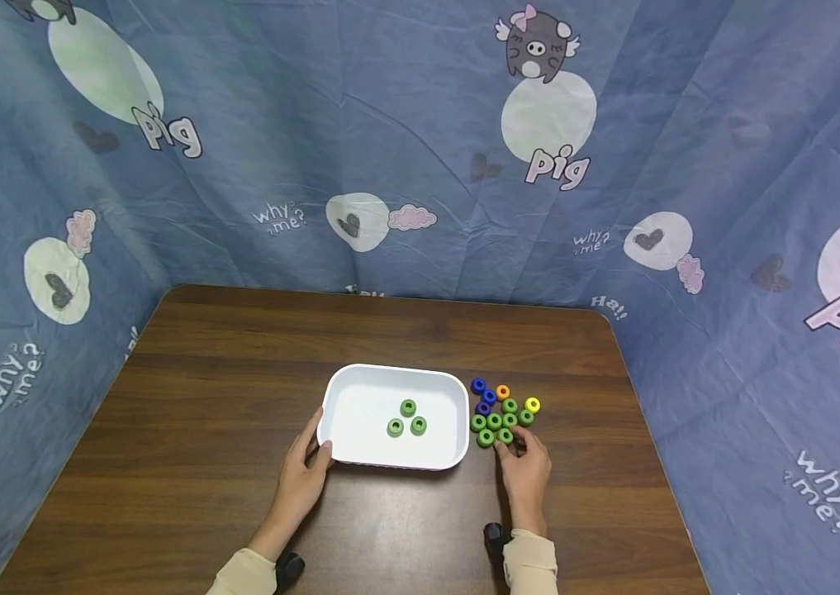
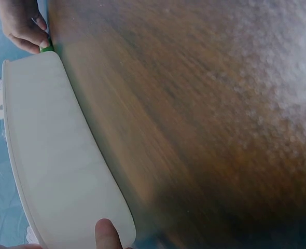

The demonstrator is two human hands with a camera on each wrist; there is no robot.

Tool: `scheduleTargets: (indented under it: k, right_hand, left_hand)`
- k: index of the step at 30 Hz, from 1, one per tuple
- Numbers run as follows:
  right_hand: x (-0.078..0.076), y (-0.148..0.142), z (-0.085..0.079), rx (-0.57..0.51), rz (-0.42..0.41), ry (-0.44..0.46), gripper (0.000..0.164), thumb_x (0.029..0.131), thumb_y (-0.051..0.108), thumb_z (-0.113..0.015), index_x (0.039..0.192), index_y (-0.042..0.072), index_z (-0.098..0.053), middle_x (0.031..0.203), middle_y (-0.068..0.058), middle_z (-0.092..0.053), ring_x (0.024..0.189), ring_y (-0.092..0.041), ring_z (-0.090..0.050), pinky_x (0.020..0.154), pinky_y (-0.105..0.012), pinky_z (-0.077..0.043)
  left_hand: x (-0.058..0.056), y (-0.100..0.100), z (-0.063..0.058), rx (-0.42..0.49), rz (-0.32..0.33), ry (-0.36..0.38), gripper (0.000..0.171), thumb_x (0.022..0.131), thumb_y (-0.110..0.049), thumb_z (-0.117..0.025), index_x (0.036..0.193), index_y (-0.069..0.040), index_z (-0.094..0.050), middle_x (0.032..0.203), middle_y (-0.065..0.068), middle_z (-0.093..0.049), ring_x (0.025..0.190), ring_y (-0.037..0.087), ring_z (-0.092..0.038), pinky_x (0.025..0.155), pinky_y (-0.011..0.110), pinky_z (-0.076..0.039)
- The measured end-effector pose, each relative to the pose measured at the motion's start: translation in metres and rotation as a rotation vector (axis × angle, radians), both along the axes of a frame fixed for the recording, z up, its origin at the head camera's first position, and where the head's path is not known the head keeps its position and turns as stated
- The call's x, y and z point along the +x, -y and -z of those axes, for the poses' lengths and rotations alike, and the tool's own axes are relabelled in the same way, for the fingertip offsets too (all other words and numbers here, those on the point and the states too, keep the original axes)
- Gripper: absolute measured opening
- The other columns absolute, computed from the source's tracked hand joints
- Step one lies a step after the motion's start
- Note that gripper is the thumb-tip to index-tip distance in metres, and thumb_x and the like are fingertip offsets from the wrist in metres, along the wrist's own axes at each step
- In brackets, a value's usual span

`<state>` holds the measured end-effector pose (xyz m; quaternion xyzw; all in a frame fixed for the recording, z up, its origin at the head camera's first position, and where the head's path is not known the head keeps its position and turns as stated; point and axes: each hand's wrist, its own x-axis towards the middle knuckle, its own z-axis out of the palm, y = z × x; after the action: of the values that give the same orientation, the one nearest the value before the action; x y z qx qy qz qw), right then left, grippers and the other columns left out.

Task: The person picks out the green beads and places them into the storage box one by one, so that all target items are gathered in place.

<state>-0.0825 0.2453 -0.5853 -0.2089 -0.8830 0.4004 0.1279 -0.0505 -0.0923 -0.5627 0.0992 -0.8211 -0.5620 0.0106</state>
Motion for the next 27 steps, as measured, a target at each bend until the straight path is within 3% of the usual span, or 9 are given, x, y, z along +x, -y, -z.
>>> scheduleTargets:
  k: [4,11,18,27]
  right_hand:
    - [-0.0002,-0.0002,-0.0006,0.005,-0.008,0.000,0.034,0.080,0.008,-0.081,0.113,0.001,-0.072,0.112,-0.020,-0.072,0.100,-0.035,-0.068,0.087,-0.042,-0.056]
    - [-0.0004,0.0004,-0.0006,0.024,-0.003,-0.011,0.034,0.079,0.008,-0.082,0.112,0.002,-0.073,0.110,-0.019,-0.073,0.099,-0.034,-0.069,0.085,-0.038,-0.056]
    - [0.0006,0.0008,0.0000,0.014,-0.001,-0.013,0.034,0.080,0.007,-0.081,0.113,0.000,-0.072,0.113,-0.022,-0.072,0.100,-0.036,-0.068,0.088,-0.048,-0.058]
    - [0.0022,-0.0011,-0.0028,0.009,0.013,-0.013,0.033,0.083,0.009,-0.080,0.113,0.002,-0.072,0.114,-0.022,-0.071,0.102,-0.036,-0.068,0.088,-0.050,-0.058]
  left_hand:
    - [0.0007,0.0002,-0.0008,0.002,-0.002,0.008,0.060,0.102,-0.012,-0.052,0.158,-0.021,-0.034,0.160,0.016,-0.038,0.148,0.037,-0.038,0.122,0.053,-0.033]
    - [0.0006,0.0003,-0.0012,-0.001,0.000,0.011,0.059,0.102,-0.012,-0.052,0.158,-0.021,-0.033,0.162,0.014,-0.037,0.149,0.036,-0.037,0.123,0.051,-0.032]
    - [0.0011,0.0001,-0.0019,-0.007,-0.006,0.025,0.060,0.102,-0.014,-0.053,0.158,-0.022,-0.034,0.161,0.014,-0.038,0.148,0.036,-0.039,0.122,0.052,-0.033]
    - [0.0011,0.0002,-0.0029,0.014,0.001,0.026,0.059,0.102,-0.015,-0.053,0.158,-0.021,-0.034,0.161,0.013,-0.038,0.149,0.034,-0.038,0.123,0.049,-0.033]
